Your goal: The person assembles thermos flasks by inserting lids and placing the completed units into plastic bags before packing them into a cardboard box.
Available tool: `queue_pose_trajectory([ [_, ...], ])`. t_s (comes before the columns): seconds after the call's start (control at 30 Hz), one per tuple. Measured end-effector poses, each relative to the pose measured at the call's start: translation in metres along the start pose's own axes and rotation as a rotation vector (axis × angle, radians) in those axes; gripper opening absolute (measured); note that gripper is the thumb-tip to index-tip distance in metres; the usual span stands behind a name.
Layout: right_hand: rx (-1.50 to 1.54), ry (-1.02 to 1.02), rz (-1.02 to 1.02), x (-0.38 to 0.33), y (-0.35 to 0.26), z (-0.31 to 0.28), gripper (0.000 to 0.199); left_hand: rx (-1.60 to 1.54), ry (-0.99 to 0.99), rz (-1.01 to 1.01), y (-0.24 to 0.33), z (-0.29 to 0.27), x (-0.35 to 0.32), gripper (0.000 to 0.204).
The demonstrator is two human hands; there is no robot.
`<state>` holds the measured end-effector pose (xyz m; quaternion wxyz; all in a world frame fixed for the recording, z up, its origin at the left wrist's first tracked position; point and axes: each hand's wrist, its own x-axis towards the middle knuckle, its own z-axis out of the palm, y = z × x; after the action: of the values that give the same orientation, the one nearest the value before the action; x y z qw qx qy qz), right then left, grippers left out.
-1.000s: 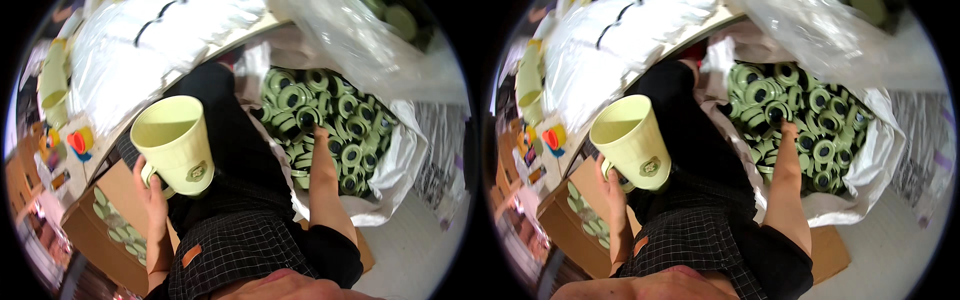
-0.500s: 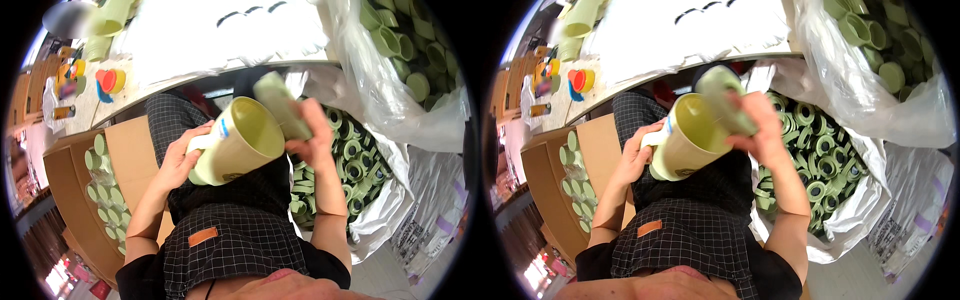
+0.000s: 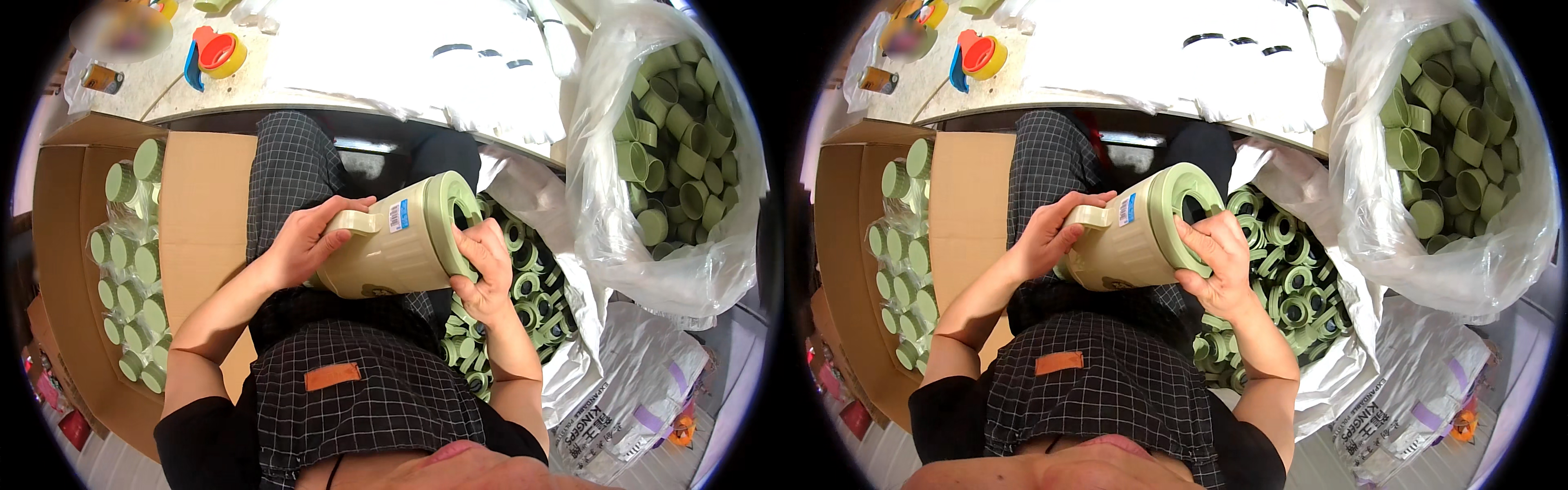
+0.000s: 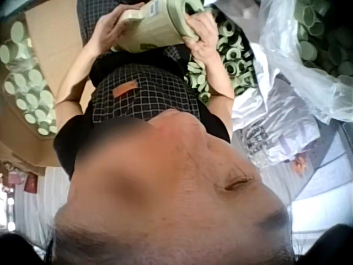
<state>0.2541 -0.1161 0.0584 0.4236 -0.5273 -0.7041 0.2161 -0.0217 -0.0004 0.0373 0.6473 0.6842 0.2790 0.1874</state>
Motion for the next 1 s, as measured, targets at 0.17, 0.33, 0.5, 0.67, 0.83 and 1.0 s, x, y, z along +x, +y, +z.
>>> queue_pose_trajectory([
  [0.17,0.091,0.030,0.139,-0.003,0.008,0.001,0.059,0.244,0.107,0.069,0.015,0.023,-0.015,0.037],
  [0.33,0.142,0.076,0.188,0.035,0.040,-0.053,0.083,0.299,0.084,0.074,0.022,0.029,-0.020,0.042],
  [0.5,0.462,-0.343,0.437,0.087,0.043,-0.011,0.081,0.398,0.062,0.118,0.027,0.036,-0.018,0.043],
  [0.67,0.641,-0.405,0.491,0.078,0.057,0.001,0.086,0.418,0.071,0.115,0.027,0.032,-0.019,0.045],
  [0.83,0.596,-0.139,0.691,0.045,0.058,-0.021,0.089,0.371,0.095,0.156,0.026,0.018,-0.016,0.046],
  [1.0,0.514,-0.224,0.530,0.056,0.043,-0.007,0.071,0.307,0.003,0.777,0.099,-0.015,0.020,0.024],
])
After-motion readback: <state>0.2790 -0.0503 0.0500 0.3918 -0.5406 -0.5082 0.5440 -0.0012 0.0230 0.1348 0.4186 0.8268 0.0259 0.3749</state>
